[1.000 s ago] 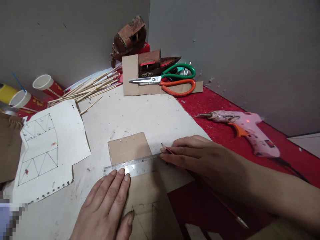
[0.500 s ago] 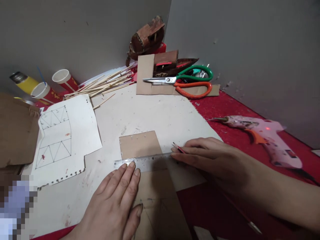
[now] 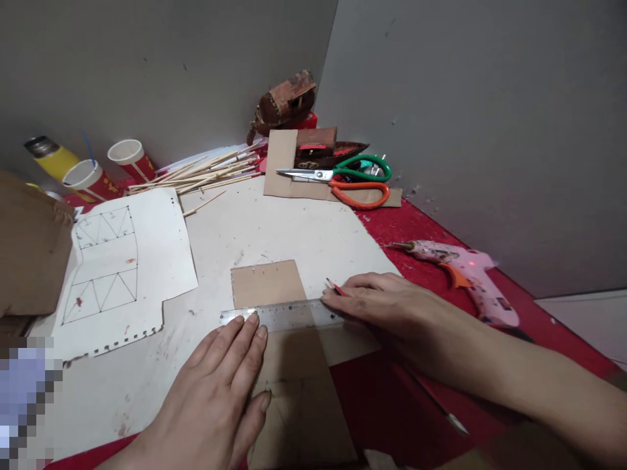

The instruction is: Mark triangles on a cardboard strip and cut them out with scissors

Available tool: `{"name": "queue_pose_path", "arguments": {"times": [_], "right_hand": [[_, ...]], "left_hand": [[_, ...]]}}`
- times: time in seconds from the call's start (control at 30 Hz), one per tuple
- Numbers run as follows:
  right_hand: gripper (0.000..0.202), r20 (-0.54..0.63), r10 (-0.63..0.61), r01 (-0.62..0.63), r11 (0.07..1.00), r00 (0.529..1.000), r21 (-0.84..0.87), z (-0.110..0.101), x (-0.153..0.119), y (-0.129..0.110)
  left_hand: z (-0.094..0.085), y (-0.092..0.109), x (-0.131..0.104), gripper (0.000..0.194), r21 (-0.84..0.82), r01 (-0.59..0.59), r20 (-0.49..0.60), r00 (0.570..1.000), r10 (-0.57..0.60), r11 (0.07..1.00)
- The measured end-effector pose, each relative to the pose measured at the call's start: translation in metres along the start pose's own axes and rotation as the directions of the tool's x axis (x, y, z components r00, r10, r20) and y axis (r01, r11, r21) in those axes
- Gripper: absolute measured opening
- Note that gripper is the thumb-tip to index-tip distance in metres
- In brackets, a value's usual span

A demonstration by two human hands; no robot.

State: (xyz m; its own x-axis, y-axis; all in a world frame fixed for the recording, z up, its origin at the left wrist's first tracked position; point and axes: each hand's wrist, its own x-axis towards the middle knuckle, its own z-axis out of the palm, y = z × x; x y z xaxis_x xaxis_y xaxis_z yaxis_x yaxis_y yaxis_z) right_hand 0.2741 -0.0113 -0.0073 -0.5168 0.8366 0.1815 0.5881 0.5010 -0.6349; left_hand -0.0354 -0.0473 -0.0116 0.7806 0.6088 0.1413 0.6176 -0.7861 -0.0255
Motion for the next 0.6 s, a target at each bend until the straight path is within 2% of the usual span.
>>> {"name": "queue_pose_path", "arguments": {"times": [0.1,0.2,0.23,0.27,0.33,0.4,0.47,0.53,0.6], "right_hand": [[0.044,-0.011,-0.023,0.023,0.999,1.000,0.027,-0.010,0.007,-0.014],[0.035,-0.049,0.031,-0.022,0.984,0.998,0.177,-0.013,0.025,-0.035],[0.030,-0.029,-0.031,0.037,0.969,0.999,0.245,-0.011,0.033,-0.042],[0.026,-0.017,-0.081,0.082,0.951,0.997,0.299,-0.007,0.042,-0.047],[0.022,0.054,-0.076,0.050,0.922,0.996,0.384,0.005,0.062,-0.054],[0.018,0.102,0.063,-0.102,0.887,0.993,0.450,0.021,0.079,-0.056],[0.011,0.164,0.173,-0.235,0.812,0.971,0.535,0.037,0.091,-0.054],[0.007,0.184,0.195,-0.267,0.760,0.963,0.593,0.050,0.098,-0.049],[0.008,0.192,0.170,-0.253,0.756,0.966,0.604,0.058,0.102,-0.045]], "left_hand": [[-0.001,0.002,0.000,0.060,-0.023,0.013,0.018,1.000,-0.012,1.000],[-0.002,0.003,0.000,0.060,-0.050,0.025,0.033,0.999,-0.024,0.998],[-0.001,0.004,0.000,0.060,-0.061,0.030,0.037,0.999,-0.028,0.998],[-0.001,0.004,-0.001,0.061,-0.072,0.033,0.039,0.999,-0.031,0.997],[0.000,0.004,-0.002,0.063,-0.098,0.046,0.043,0.998,-0.042,0.994],[0.000,0.005,-0.002,0.063,-0.125,0.064,0.045,0.997,-0.059,0.990],[0.000,0.005,-0.002,0.063,-0.154,0.080,0.048,0.996,-0.074,0.985],[-0.001,0.005,-0.002,0.063,-0.183,0.094,0.052,0.995,-0.086,0.979],[0.000,0.004,-0.001,0.062,-0.208,0.107,0.047,0.994,-0.099,0.972]]}}
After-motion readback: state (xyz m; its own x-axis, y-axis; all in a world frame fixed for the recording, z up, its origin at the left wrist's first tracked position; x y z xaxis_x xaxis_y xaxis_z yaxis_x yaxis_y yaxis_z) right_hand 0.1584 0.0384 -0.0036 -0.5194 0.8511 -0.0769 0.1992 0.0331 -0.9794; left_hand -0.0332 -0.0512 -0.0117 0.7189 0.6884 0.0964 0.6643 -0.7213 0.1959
